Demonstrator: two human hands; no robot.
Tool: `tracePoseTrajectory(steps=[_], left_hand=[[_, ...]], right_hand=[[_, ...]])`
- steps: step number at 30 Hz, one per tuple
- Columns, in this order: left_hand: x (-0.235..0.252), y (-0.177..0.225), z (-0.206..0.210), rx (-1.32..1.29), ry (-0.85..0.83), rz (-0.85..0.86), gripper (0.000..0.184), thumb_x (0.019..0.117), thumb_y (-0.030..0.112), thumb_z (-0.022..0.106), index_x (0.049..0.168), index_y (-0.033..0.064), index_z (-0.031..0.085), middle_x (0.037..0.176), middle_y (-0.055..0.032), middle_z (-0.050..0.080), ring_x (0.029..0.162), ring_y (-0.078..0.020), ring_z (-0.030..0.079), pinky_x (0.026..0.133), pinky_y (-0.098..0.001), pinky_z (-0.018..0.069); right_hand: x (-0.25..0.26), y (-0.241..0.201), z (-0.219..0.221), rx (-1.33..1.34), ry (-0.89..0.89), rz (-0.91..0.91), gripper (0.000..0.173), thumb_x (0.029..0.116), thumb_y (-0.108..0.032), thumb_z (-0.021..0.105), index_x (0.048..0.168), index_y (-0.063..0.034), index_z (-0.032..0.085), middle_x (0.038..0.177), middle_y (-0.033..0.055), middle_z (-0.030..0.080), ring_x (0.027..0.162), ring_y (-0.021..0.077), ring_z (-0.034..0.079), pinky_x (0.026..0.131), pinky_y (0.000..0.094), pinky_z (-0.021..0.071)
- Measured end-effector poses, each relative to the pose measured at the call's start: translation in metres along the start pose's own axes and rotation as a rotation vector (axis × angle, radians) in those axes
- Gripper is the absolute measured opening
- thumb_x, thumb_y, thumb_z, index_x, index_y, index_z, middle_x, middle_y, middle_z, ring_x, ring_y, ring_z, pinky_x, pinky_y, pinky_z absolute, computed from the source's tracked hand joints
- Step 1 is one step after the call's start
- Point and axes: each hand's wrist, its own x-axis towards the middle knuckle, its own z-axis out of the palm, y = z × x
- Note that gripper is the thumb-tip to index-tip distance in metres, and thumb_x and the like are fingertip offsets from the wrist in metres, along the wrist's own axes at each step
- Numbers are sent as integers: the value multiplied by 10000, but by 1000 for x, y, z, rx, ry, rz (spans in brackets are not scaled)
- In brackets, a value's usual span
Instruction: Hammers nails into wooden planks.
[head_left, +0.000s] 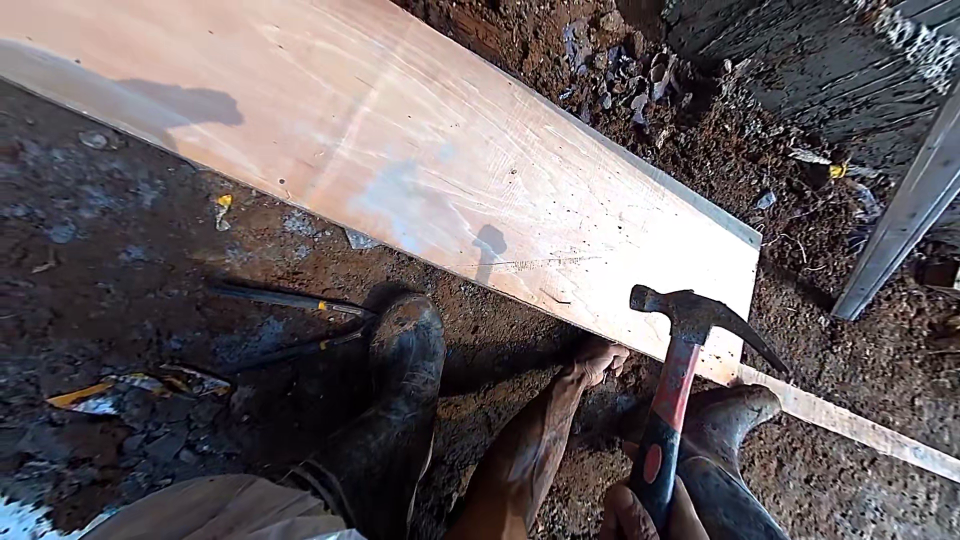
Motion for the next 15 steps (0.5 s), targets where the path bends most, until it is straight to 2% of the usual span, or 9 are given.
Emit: tracePoseTrajectory(steps=[3,6,8,9,10,12,13,14,15], left_hand=[[-1,0,-4,15,-39,-3,311,946,-50,514,699,137,488,536,83,454,457,-12,438,457,-167,386],[-49,47,11,89,-53,-33,268,986,-60,450,760,68,517,576,68,438,487,2,432,473,-144,373],[-111,104,43,223,121,-113,235,1006,-83,430,831,21,547,624,39,416,524,-9,404,527,-134,380],[-130,111,47,243,209,-124,233,1014,-78,422,861,28,561,665,39,453,572,0,430,578,-125,404],[-148,104,38,192,205,-82,215,1054,-44,401,1013,-3,608,820,24,541,725,8,497,721,-134,439],[-142,47,-14,52,-67,137,321,1097,93,395,1340,-19,574,1248,-20,655,1125,5,589,1007,-154,457],[-113,25,-23,-4,-102,144,277,1078,102,445,1277,15,618,1171,8,680,1057,10,613,950,-150,486],[-71,10,-18,-26,-59,92,138,1019,53,493,989,86,624,836,67,615,752,15,566,708,-143,484],[-38,-3,-17,-32,-78,46,195,996,39,499,839,121,580,675,78,530,605,-13,502,589,-165,447]], right_hand=[[7,8,4,-301,63,11,407,990,-71,523,1333,132,440,636,-50,556,467,34,534,458,225,508],[15,26,5,-631,117,-60,463,988,-183,579,1310,146,534,660,44,610,480,97,565,481,302,528],[18,41,4,-753,158,-190,454,993,-221,567,1266,143,571,662,78,628,483,122,584,491,320,536],[18,49,5,-791,170,-249,451,999,-232,552,1244,146,572,667,83,629,490,124,594,497,315,543],[18,55,6,-823,183,-288,454,1001,-237,545,1232,153,572,672,93,633,493,135,602,500,318,548],[19,65,12,-925,210,-302,446,997,-232,541,1228,147,584,685,115,648,500,184,617,500,361,548],[20,69,15,-988,222,-286,439,987,-219,551,1235,139,599,694,137,659,507,228,627,497,403,539],[22,73,18,-1043,228,-266,433,980,-207,565,1242,133,611,710,161,677,524,278,650,501,448,538],[24,78,19,-1069,226,-240,430,982,-209,579,1255,122,614,727,172,689,543,308,668,512,476,547]])
